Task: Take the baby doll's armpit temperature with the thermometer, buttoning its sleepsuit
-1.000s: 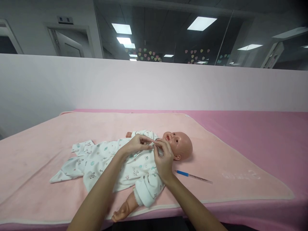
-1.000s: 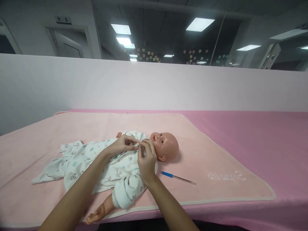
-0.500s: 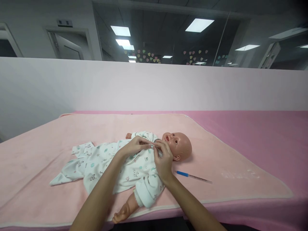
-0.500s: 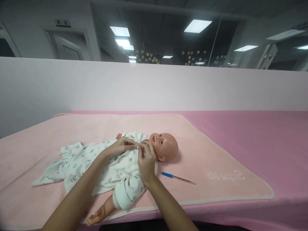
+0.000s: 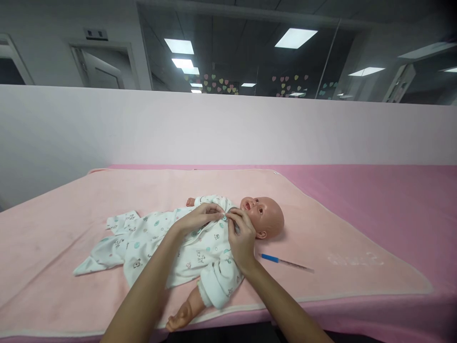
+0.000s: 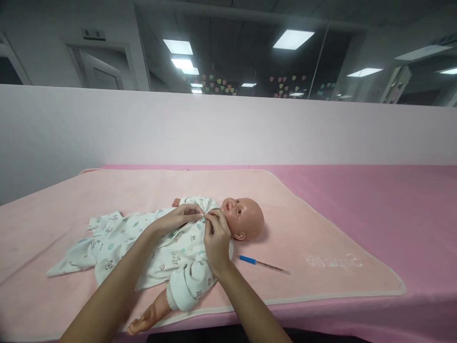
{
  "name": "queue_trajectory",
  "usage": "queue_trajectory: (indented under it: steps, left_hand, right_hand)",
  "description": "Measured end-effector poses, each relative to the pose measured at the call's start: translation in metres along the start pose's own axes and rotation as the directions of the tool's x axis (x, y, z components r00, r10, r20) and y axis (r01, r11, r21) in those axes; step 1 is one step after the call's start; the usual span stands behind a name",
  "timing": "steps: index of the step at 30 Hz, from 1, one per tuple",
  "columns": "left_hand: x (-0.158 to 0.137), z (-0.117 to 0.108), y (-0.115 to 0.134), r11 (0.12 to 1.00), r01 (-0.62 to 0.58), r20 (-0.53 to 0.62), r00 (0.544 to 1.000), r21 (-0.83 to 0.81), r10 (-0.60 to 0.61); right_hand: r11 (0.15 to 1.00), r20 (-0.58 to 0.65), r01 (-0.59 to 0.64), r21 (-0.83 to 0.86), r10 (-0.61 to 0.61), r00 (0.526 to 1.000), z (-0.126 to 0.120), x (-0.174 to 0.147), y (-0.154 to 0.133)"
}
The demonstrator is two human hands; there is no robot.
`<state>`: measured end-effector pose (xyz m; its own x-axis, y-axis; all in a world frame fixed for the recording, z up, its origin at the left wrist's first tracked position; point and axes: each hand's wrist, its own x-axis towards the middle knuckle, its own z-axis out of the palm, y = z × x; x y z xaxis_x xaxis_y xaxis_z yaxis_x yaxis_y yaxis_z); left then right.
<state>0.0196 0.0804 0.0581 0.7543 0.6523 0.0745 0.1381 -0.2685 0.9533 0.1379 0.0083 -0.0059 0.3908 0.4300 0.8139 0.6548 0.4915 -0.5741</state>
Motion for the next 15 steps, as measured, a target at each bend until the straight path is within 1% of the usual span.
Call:
queue_trajectory:
  steps: [3,8,12,15]
  left_hand:
    - [-0.0006,-0.0006,-0.0003,0.998,0.01,0.009,1.0,-0.055,-0.01]
    - [0.0008,-0.0033,-0.0048,0.993,0.018,0.03,0.999,-0.119,-0.015]
    - [0.0015,-0.0053,-0.0057,0.991,0.009,0.072,0.997,-0.137,0.0]
    - [0.0014,-0.006,-0.0054,0.991,-0.019,0.09,0.995,-0.132,0.031]
  right_hand:
    - [1.0,0.023,0.0,-0.007,0.001,1.0,0.0002,-0.0003,-0.0004]
    - [1.0,0.113,-0.028,0.013,0.027,0.993,-0.0015,0.0012,-0.0045]
    - [0.997,0.139,-0.071,0.042,0.065,0.988,-0.0027,0.0015,-0.0054]
    - [0.993,0.153,-0.106,0.057,0.096,0.984,-0.0026,0.0009,-0.0045]
